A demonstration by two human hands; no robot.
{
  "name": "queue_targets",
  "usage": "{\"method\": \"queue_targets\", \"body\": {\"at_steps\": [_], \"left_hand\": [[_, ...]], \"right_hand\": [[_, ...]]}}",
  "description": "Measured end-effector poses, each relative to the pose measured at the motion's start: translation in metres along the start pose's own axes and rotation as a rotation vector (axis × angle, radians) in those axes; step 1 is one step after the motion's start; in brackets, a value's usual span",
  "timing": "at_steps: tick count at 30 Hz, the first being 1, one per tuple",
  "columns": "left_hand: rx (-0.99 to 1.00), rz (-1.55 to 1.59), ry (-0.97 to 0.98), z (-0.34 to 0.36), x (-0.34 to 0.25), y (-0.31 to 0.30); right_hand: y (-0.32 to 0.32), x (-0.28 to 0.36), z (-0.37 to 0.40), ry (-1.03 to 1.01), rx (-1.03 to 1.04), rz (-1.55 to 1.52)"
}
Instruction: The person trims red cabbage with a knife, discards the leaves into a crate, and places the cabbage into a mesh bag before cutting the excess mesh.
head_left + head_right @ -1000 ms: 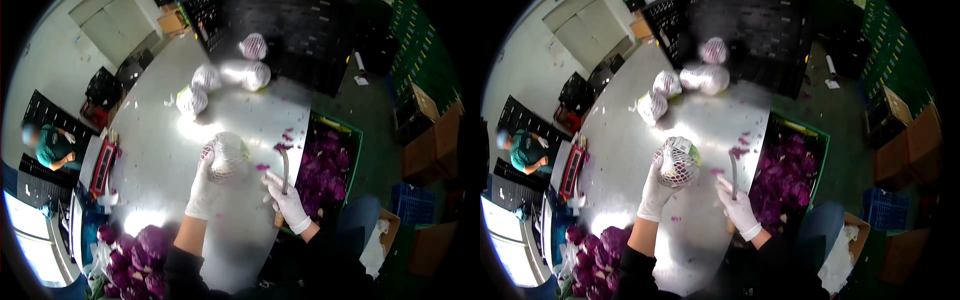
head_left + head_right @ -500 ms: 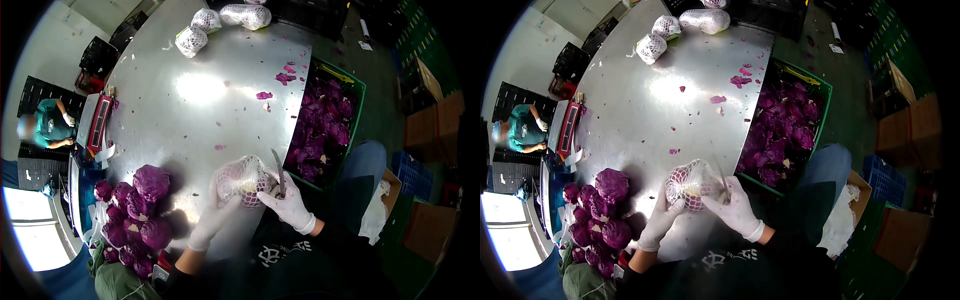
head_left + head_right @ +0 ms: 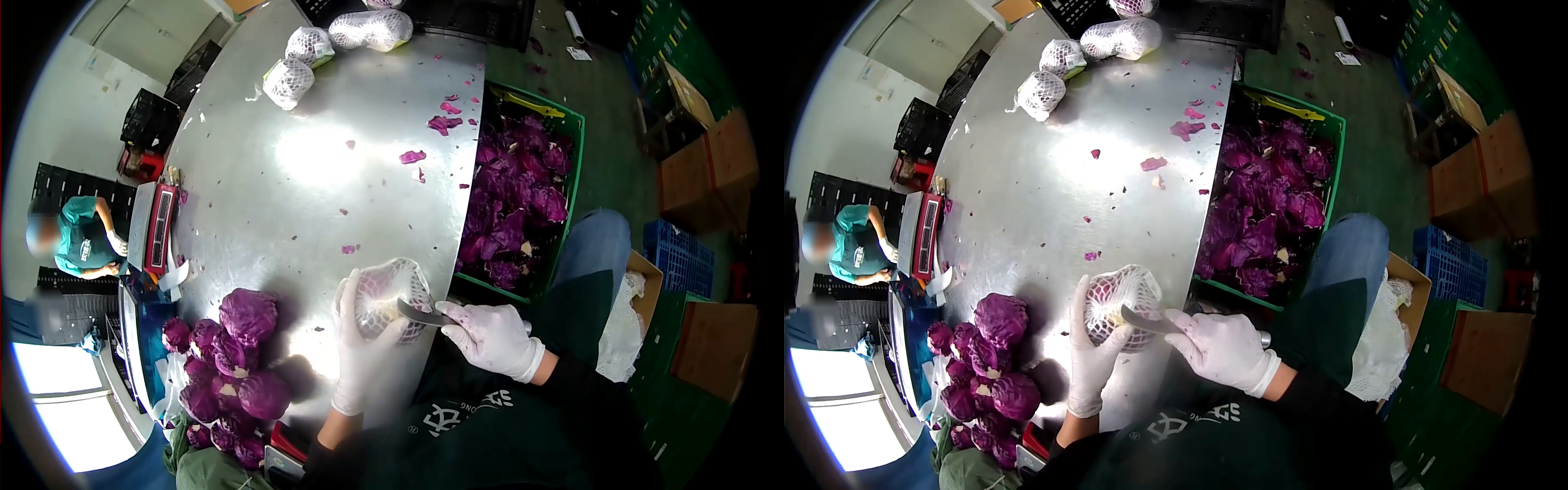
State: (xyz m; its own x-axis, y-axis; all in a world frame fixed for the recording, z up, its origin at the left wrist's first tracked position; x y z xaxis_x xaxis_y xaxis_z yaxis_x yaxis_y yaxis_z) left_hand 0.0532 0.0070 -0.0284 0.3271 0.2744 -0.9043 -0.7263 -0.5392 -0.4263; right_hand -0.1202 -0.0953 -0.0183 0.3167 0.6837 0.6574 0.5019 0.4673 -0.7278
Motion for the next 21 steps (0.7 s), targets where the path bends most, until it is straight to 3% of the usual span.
{"method": "queue_targets", "body": {"at_steps": [4, 7, 10, 12, 13, 14, 16, 17, 18, 21], "left_hand": [[0.068, -0.133, 0.098, -0.004, -0.018, 0.004], [0.078, -0.146, 0.155, -0.004, -0.028, 0.008], [0.078, -0.165, 0.059, -0.003, -0.022, 0.007], [0.083, -0.151, 0.076, 0.006, -0.026, 0.010], [0.083, -0.146, 0.089, 0.009, -0.028, 0.010], [0.082, -0.162, 0.156, 0.011, -0.022, 0.008], [0.057, -0.109, 0.091, 0.011, -0.019, 0.007], [0.095, -0.118, 0.088, 0.012, -0.020, 0.008], [0.128, -0.123, 0.100, 0.008, -0.022, 0.007], [0.122, -0.105, 0.150, 0.003, -0.031, 0.008]], "right_hand": [[-0.007, -0.002, -0.019, 0.000, -0.095, 0.126], [-0.003, -0.020, -0.033, 0.074, -0.217, 0.025], [0.017, -0.056, -0.044, 0.198, -0.123, 0.030], [0.028, -0.124, -0.052, 0.508, -0.190, -0.173], [0.005, -0.118, -0.058, 0.628, -0.162, -0.222], [0.003, -0.119, -0.062, 0.554, -0.167, -0.295], [-0.007, -0.072, -0.064, 0.308, -0.150, -0.523], [-0.021, -0.032, -0.069, 0.187, 0.032, -0.335], [-0.012, -0.017, -0.065, 0.091, 0.060, -0.298], [0.013, -0.007, -0.070, 0.072, 0.140, -0.324]]}}
Point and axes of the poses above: each hand's wrist, its own z-axis away from the middle knuckle, its own y-axis out of the palm, x = y × z, the point moved 8 cm from there along -z, towards the middle knuckle, and after that the axes turned 3 degrees about z, right-handed, at the moved point
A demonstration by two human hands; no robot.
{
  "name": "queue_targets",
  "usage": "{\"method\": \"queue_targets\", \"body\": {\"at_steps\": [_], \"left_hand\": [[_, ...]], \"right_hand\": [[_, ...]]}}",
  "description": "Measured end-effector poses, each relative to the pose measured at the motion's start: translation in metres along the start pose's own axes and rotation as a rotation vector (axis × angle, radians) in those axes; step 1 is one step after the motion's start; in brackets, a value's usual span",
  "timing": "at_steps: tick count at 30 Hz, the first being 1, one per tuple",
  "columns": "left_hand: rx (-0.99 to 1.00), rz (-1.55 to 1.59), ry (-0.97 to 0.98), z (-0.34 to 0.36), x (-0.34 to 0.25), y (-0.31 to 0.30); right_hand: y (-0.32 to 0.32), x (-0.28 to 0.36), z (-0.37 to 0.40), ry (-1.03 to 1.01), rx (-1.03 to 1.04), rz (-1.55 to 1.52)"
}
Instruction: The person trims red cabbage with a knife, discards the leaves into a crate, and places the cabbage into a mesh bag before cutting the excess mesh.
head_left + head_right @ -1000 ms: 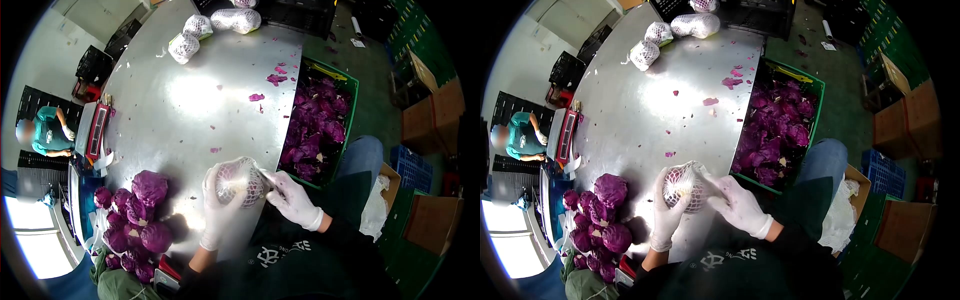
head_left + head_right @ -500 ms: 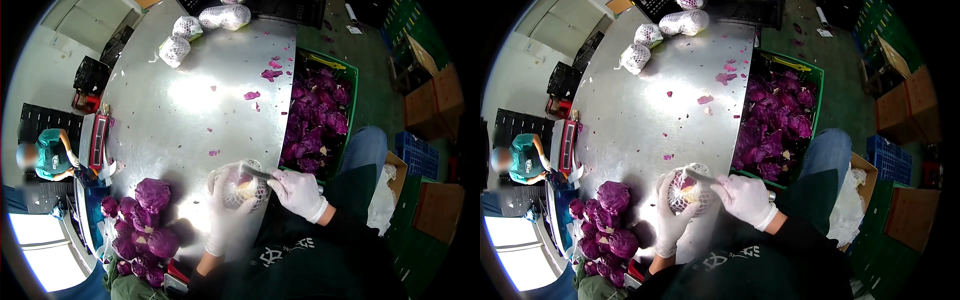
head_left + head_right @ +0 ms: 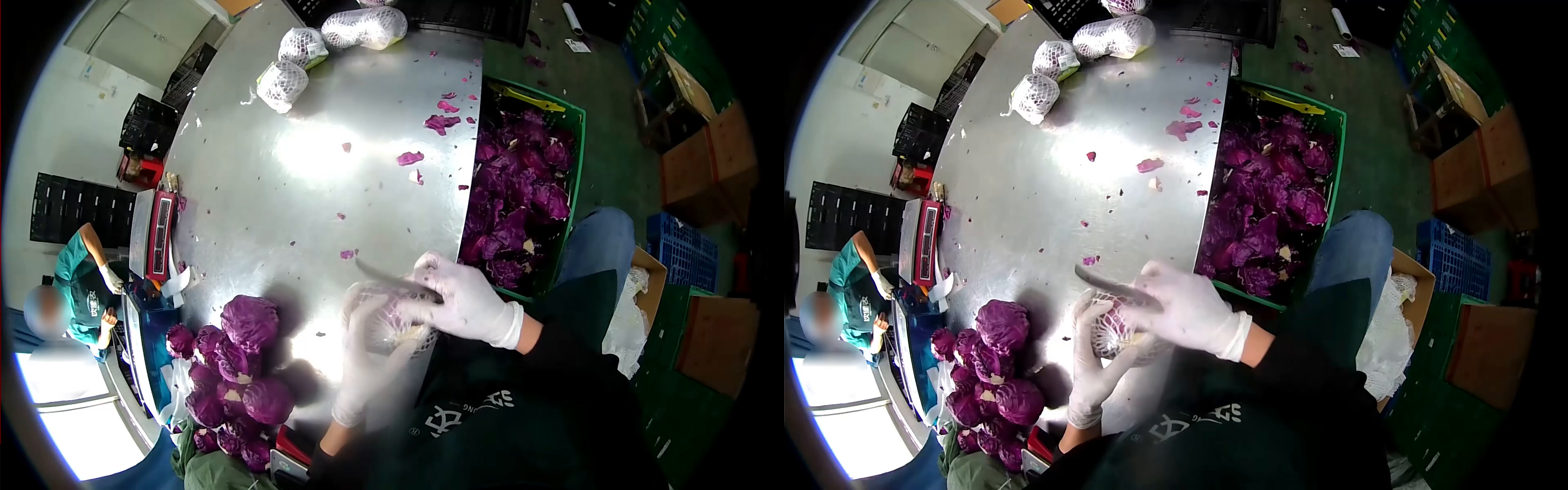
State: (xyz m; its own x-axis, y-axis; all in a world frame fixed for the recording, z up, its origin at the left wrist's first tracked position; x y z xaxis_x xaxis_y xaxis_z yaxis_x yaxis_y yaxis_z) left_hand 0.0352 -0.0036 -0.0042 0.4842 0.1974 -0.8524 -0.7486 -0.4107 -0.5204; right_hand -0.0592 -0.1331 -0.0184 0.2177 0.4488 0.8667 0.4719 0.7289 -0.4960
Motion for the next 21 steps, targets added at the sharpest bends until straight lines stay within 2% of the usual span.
{"method": "queue_targets", "body": {"at_steps": [1, 2, 5, 6, 7, 9, 13, 15, 16, 18, 21], "left_hand": [[-0.022, 0.006, 0.017, -0.003, -0.005, 0.000], [-0.075, 0.202, -0.068, -0.005, -0.011, 0.007], [-0.065, 0.378, -0.204, -0.008, -0.008, 0.016], [0.006, 0.017, -0.082, -0.015, -0.027, 0.008], [-0.019, 0.036, -0.070, -0.015, -0.020, 0.003], [-0.076, 0.070, -0.049, -0.011, -0.005, -0.001], [-0.107, 0.249, -0.195, -0.013, 0.006, 0.008], [-0.057, 0.135, -0.115, -0.015, -0.002, 0.008], [-0.030, 0.078, -0.073, -0.017, -0.006, 0.007], [-0.009, -0.018, -0.027, -0.015, -0.005, 0.006], [-0.077, 0.306, -0.115, -0.013, -0.001, 0.006]], "right_hand": [[0.003, -0.007, -0.005, 0.036, -0.030, -0.004], [-0.004, 0.005, -0.005, -0.077, -0.127, 0.157], [0.000, 0.006, -0.007, -0.130, -0.074, 0.185], [-0.006, 0.005, -0.010, -0.065, 0.071, 0.022], [-0.015, 0.008, -0.007, -0.112, 0.039, -0.116], [-0.014, 0.011, -0.001, -0.234, 0.051, 0.018], [-0.003, 0.006, -0.004, -0.194, -0.019, 0.058], [-0.006, 0.008, -0.003, -0.120, -0.007, 0.170], [-0.008, 0.003, -0.003, -0.103, -0.106, 0.154], [-0.002, -0.001, -0.010, -0.108, -0.119, 0.208], [0.004, -0.015, -0.025, -0.114, -0.148, 0.258]]}}
Point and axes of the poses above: each hand's wrist, its own z-axis away from the middle knuckle, its own y-axis out of the palm, x = y × z, the point moved 8 cm from there along -z, towards the middle knuckle, and after that the axes turned 3 degrees about z, right-handed, at the moved point
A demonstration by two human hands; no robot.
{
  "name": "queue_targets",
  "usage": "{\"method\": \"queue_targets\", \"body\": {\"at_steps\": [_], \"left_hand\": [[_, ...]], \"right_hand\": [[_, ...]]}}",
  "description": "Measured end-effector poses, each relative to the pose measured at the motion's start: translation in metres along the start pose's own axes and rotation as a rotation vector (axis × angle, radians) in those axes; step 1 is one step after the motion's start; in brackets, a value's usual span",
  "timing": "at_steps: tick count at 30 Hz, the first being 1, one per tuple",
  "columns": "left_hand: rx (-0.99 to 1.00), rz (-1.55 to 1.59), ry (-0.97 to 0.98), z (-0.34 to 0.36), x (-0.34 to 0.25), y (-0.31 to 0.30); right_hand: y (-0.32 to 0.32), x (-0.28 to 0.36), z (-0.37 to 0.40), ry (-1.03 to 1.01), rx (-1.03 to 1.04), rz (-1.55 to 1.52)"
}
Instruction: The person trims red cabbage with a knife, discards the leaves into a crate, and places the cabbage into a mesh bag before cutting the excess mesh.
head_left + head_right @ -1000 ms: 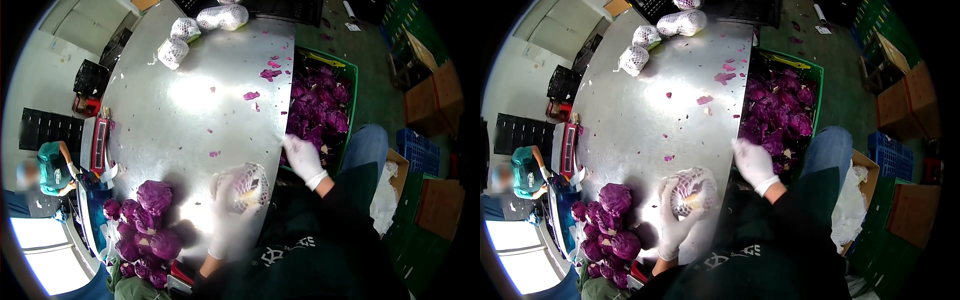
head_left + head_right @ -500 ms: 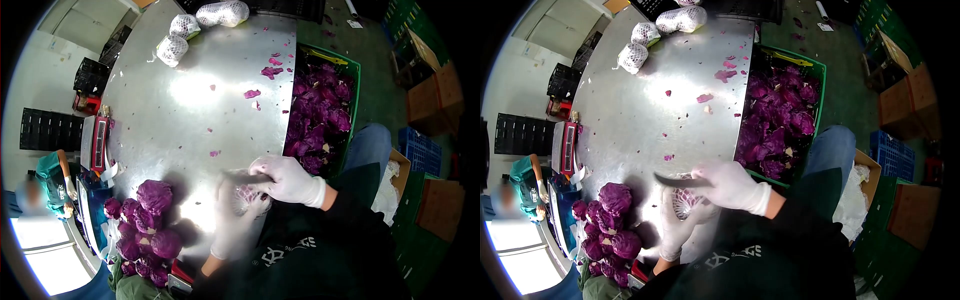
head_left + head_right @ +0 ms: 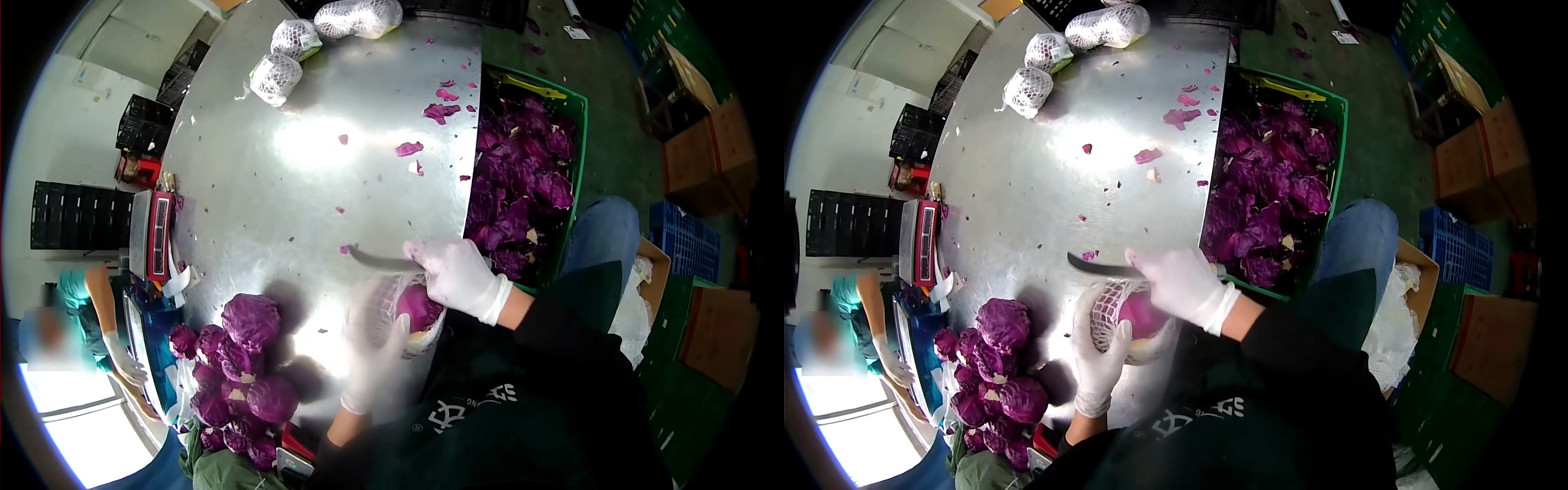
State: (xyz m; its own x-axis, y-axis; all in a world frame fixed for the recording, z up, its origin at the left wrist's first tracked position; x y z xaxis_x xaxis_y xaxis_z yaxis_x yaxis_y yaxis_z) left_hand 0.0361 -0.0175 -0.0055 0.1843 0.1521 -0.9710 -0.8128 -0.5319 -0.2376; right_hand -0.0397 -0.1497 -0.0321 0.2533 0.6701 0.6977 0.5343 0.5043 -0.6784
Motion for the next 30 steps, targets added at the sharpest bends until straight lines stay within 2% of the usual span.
{"method": "queue_targets", "body": {"at_steps": [1, 2, 4, 5, 6, 7, 8, 10, 12, 14, 15, 16, 18, 19, 21, 22, 24, 26, 28, 30], "left_hand": [[0.019, 0.011, -0.033, 0.003, 0.009, -0.002], [0.043, -0.074, 0.016, 0.008, 0.006, -0.002], [0.099, -0.247, 0.126, 0.018, 0.000, -0.002], [0.088, -0.366, 0.210, 0.023, 0.001, -0.006], [0.056, -0.322, 0.191, 0.017, 0.006, -0.010], [0.030, -0.279, 0.149, 0.019, 0.013, -0.015], [0.001, -0.235, 0.098, 0.025, 0.017, -0.018], [-0.059, -0.311, 0.156, 0.014, -0.003, -0.016], [-0.071, -0.360, 0.189, 0.010, -0.010, -0.015], [-0.135, -0.445, 0.177, 0.013, -0.009, -0.022], [-0.144, -0.462, 0.199, 0.012, -0.011, -0.023], [-0.151, -0.480, 0.218, 0.013, -0.014, -0.024], [-0.164, -0.397, 0.061, 0.017, -0.012, -0.023], [-0.169, -0.350, -0.009, 0.018, -0.013, -0.018], [-0.134, 0.058, -0.102, 0.021, 0.005, -0.002], [-0.104, -0.332, 0.054, 0.018, -0.004, -0.001], [-0.157, -0.266, 0.025, 0.017, -0.006, 0.001], [-0.091, -0.371, 0.037, 0.018, -0.004, 0.000], [-0.050, -0.451, 0.086, 0.018, -0.004, -0.003], [-0.035, -0.503, 0.170, 0.018, -0.006, -0.005]], "right_hand": [[0.007, -0.009, -0.003, 0.069, 0.118, 0.065], [0.010, -0.019, -0.007, 0.134, 0.237, 0.131], [-0.005, -0.080, -0.018, 0.100, 0.060, 0.204], [-0.021, -0.093, -0.017, 0.209, -0.024, 0.156], [-0.034, -0.102, -0.018, 0.313, -0.100, 0.105], [-0.047, -0.094, -0.015, 0.372, -0.166, 0.003], [-0.029, -0.099, -0.005, 0.496, -0.063, -0.509], [-0.027, -0.038, 0.004, 0.269, 0.071, -0.481], [-0.024, 0.016, 0.016, 0.007, 0.158, -0.216], [0.004, 0.014, 0.024, 0.021, 0.219, -0.290], [0.007, 0.012, 0.020, 0.116, 0.339, -0.351], [0.009, 0.007, 0.022, 0.086, 0.221, -0.336], [0.007, 0.018, 0.020, -0.005, 0.182, -0.295], [0.004, 0.022, 0.019, -0.014, 0.159, -0.205], [-0.002, 0.030, 0.019, -0.028, 0.116, -0.019], [-0.005, 0.030, 0.019, -0.045, 0.063, -0.050], [-0.003, 0.026, 0.018, -0.084, -0.039, -0.116], [0.008, 0.018, 0.010, -0.148, 0.109, -0.026], [0.014, 0.017, 0.005, -0.323, 0.171, 0.043], [0.021, 0.015, -0.002, -0.396, 0.223, 0.100]]}}
Point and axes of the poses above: each hand's wrist, its own z-axis away from the middle knuckle, its own y-axis out of the palm, x = y × z, the point moved 8 cm from there along -z, towards the middle knuckle, and after that the axes turned 3 degrees about z, right-handed, at the moved point
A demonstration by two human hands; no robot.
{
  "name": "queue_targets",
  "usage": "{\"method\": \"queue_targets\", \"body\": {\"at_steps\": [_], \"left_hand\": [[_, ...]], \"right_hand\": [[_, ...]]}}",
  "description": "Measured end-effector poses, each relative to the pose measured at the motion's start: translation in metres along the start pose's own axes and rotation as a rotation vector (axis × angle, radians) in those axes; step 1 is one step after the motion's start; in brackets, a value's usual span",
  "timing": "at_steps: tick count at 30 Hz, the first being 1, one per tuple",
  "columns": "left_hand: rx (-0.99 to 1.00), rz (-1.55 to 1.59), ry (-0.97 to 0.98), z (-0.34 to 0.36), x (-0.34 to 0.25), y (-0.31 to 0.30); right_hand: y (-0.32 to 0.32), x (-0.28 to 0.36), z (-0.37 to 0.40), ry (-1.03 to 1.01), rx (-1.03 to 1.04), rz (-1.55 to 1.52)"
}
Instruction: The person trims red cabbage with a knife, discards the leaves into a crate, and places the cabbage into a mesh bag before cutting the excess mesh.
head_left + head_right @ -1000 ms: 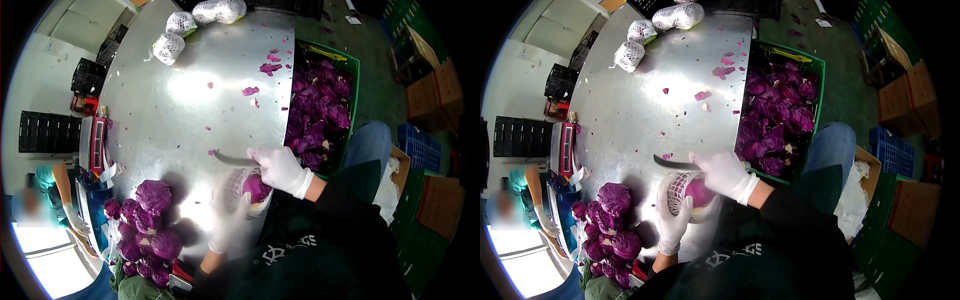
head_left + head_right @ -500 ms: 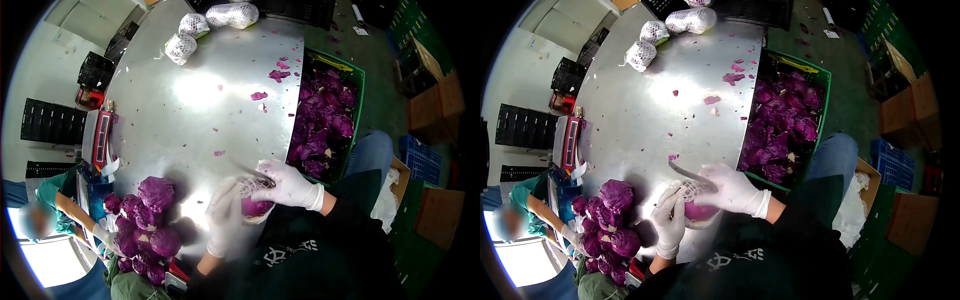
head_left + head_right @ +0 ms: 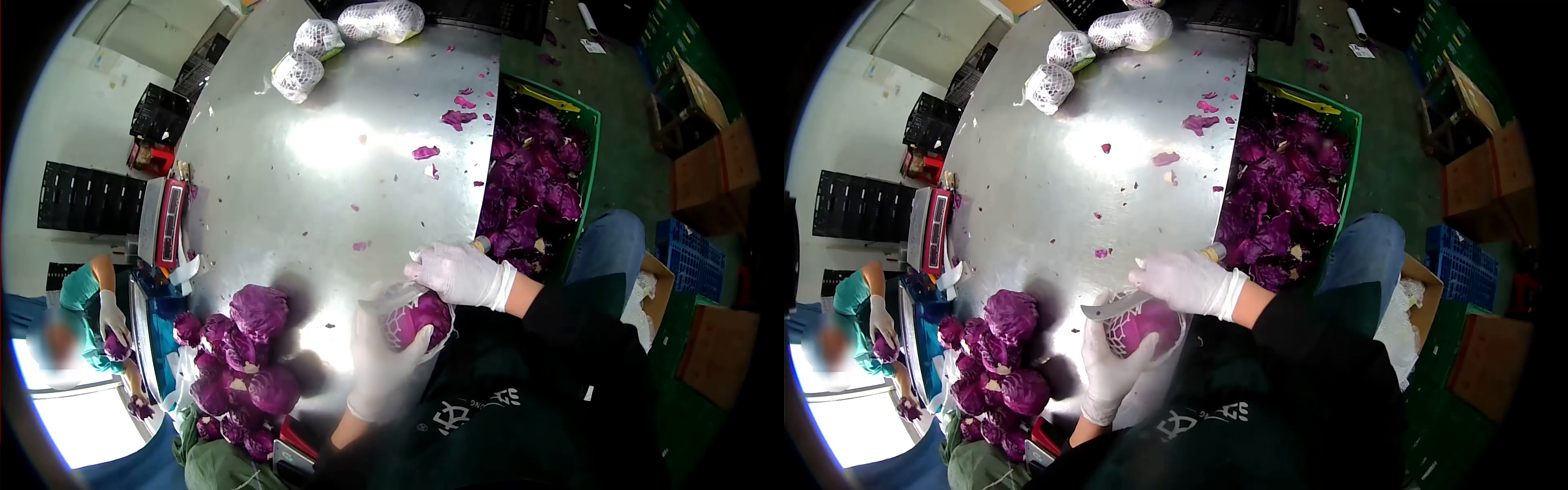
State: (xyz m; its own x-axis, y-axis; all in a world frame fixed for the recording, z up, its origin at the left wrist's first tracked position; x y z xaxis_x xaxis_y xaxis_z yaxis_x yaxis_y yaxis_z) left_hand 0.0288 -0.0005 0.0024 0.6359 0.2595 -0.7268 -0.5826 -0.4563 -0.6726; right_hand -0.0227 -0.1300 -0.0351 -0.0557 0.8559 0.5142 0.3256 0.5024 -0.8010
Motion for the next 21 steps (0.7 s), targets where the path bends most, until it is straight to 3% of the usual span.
{"method": "queue_targets", "body": {"at_steps": [4, 11, 13, 16, 18, 19, 20, 21], "left_hand": [[0.045, 0.281, -0.236, 0.005, 0.017, 0.005], [-0.040, 0.485, -0.233, 0.029, 0.051, -0.005], [0.048, 0.243, -0.115, 0.029, 0.053, -0.013], [0.063, 0.065, -0.019, 0.037, 0.045, -0.023], [0.074, -0.015, 0.056, 0.044, 0.039, -0.028], [0.084, -0.114, 0.040, 0.044, 0.030, -0.030], [0.090, -0.079, -0.005, 0.044, 0.029, -0.032], [0.092, -0.044, -0.055, 0.044, 0.030, -0.034]], "right_hand": [[0.007, -0.008, -0.014, 0.002, 0.100, 0.029], [0.038, -0.025, -0.031, 0.213, 0.131, 0.027], [0.049, -0.025, -0.032, 0.326, 0.200, 0.015], [0.060, -0.024, -0.024, 0.458, 0.421, -0.218], [0.071, -0.024, -0.010, 0.602, 0.394, -0.514], [0.066, -0.021, -0.006, 0.652, 0.356, -0.490], [0.077, -0.025, 0.003, 0.630, 0.202, -0.623], [0.079, -0.023, 0.013, 0.776, 0.229, -0.875]]}}
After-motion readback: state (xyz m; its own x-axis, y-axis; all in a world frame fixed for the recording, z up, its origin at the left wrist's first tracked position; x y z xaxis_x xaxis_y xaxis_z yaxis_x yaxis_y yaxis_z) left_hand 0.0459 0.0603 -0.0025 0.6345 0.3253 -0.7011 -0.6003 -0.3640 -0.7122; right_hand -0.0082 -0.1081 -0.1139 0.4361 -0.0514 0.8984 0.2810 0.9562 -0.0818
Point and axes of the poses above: each hand's wrist, its own z-axis away from the middle knuckle, its own y-axis out of the palm, x = y × z, the point moved 8 cm from there along -z, towards the middle knuckle, and after that the axes turned 3 degrees about z, right-handed, at the moved point
